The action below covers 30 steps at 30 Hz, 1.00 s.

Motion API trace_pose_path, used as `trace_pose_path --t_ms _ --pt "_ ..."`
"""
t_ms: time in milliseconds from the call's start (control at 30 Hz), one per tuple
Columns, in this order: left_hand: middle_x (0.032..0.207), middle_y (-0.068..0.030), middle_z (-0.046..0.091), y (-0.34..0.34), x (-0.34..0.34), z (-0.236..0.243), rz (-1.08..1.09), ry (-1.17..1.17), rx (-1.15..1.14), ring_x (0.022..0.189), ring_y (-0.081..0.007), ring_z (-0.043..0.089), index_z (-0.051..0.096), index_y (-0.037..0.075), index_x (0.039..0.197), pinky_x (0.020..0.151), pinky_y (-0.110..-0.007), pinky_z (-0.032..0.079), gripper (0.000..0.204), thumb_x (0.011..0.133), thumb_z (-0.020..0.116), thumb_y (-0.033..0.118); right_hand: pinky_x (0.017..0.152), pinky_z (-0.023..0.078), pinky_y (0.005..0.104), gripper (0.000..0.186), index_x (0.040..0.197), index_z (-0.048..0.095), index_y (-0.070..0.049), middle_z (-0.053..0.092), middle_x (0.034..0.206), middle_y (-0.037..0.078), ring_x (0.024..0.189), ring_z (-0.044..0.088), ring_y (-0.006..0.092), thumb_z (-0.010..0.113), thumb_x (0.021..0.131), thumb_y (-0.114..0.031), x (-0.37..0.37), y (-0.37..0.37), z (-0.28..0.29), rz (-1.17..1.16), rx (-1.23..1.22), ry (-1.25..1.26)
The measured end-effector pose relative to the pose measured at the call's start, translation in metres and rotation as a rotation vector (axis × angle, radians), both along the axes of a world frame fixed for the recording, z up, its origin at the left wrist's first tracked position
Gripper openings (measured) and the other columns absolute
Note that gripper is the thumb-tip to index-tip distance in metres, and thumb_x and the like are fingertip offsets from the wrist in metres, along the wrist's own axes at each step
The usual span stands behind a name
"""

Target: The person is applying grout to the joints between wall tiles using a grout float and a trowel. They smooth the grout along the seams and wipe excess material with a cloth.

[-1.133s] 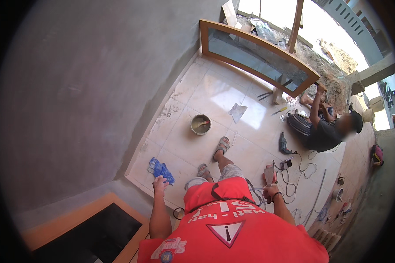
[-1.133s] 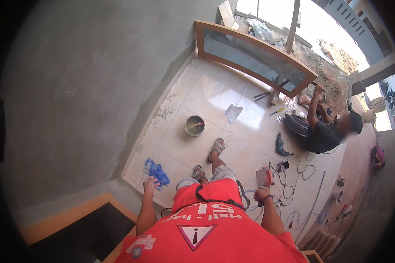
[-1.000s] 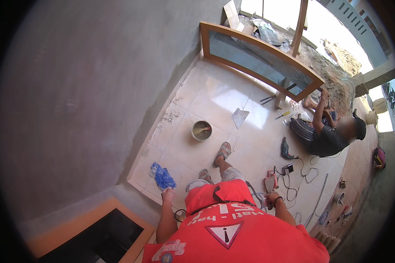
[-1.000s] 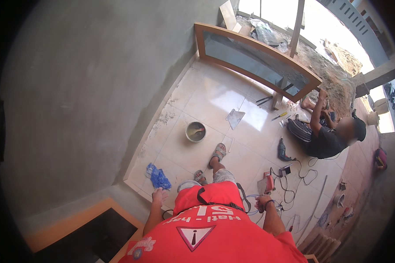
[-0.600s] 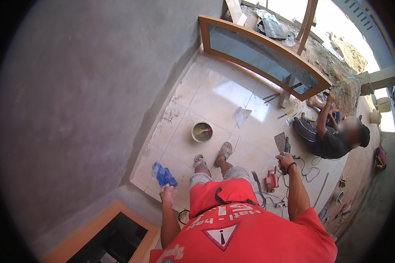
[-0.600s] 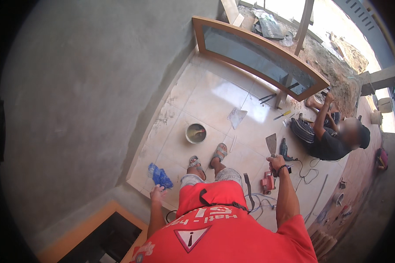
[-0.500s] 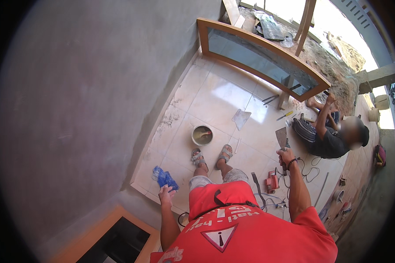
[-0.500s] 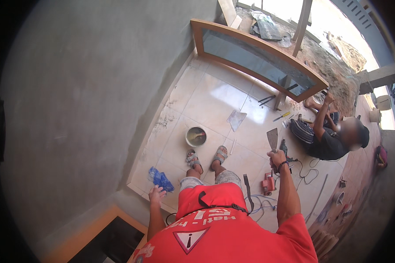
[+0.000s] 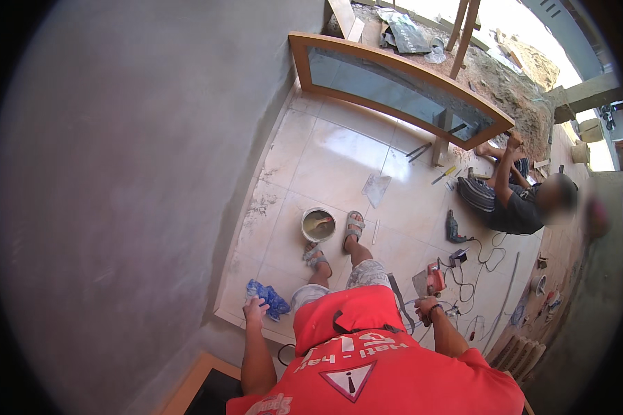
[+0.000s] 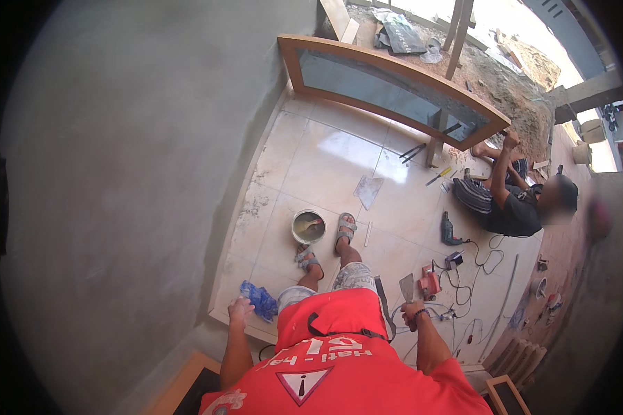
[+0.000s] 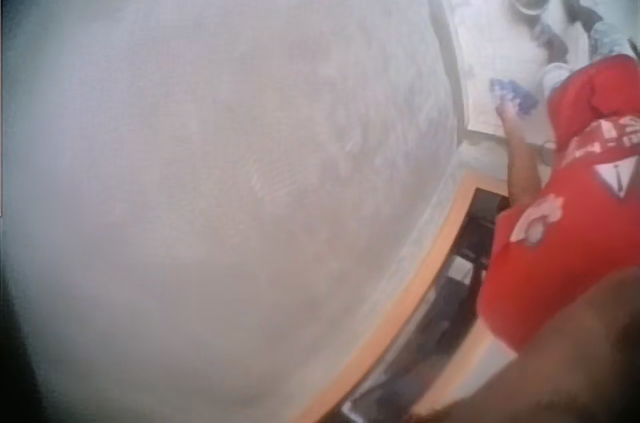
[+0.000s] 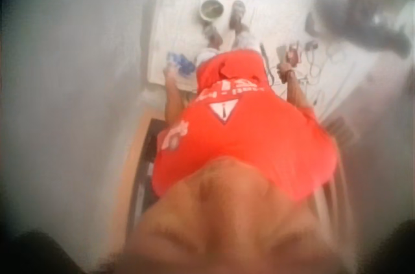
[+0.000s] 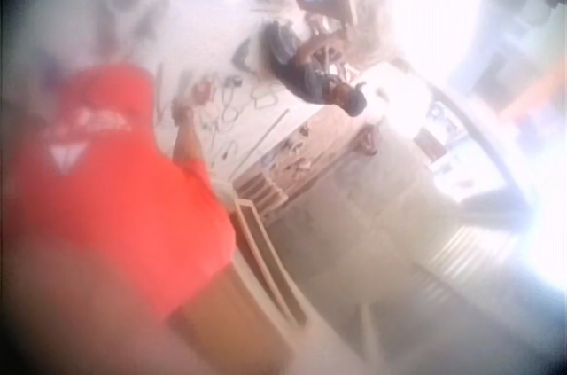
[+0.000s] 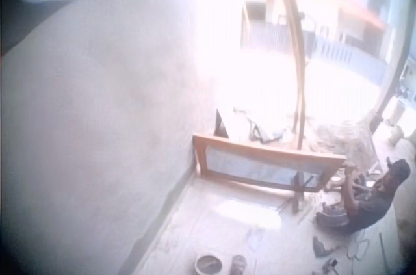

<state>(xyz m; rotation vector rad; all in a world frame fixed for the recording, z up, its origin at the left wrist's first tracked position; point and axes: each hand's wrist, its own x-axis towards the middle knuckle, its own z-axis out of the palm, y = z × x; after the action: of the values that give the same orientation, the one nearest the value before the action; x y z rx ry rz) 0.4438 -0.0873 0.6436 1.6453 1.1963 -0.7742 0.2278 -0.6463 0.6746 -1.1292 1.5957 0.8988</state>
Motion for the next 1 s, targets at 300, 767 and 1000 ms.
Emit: trace_pose_path --t_ms 300,767,1000 --pt "0.108 -0.0104 0.066 -0.096 0.073 0.013 -0.111 -0.061 -0.029 0.081 -0.0170 0.065 0.055 0.002 0.124 0.073 -0.029 0.049 0.035 0.098 0.051 0.024 0.037 0.037 0.0303 0.038 0.106 0.068 -0.005 0.050 0.055 0.004 0.041 0.050 0.0144 0.054 0.073 0.005 0.110 -0.074 -0.066 0.246 0.071 -0.221" --pt "0.113 -0.0099 0.064 -0.178 0.079 -0.226 -0.075 0.233 -0.089 0.089 -0.0180 0.065 0.051 0.005 0.126 0.080 -0.029 0.049 0.035 0.099 0.050 0.027 0.090 0.052 0.0430 0.064 0.136 0.051 -0.015 0.064 0.112 0.024 0.102 0.063 0.0333 0.065 0.074 -0.017 0.320 -0.124 -0.415 1.095 -0.196 -0.370" --pt "0.120 -0.0118 0.060 -0.137 0.096 -0.362 0.050 0.315 -0.017 0.094 -0.0242 0.064 0.046 0.007 0.131 0.078 -0.037 0.053 0.042 0.100 0.051 0.033 0.103 0.045 0.0437 0.085 0.147 0.035 -0.028 0.048 0.137 0.026 0.129 0.047 0.0367 0.075 0.072 -0.021 0.396 -0.154 -0.545 1.321 -0.468 -0.461"
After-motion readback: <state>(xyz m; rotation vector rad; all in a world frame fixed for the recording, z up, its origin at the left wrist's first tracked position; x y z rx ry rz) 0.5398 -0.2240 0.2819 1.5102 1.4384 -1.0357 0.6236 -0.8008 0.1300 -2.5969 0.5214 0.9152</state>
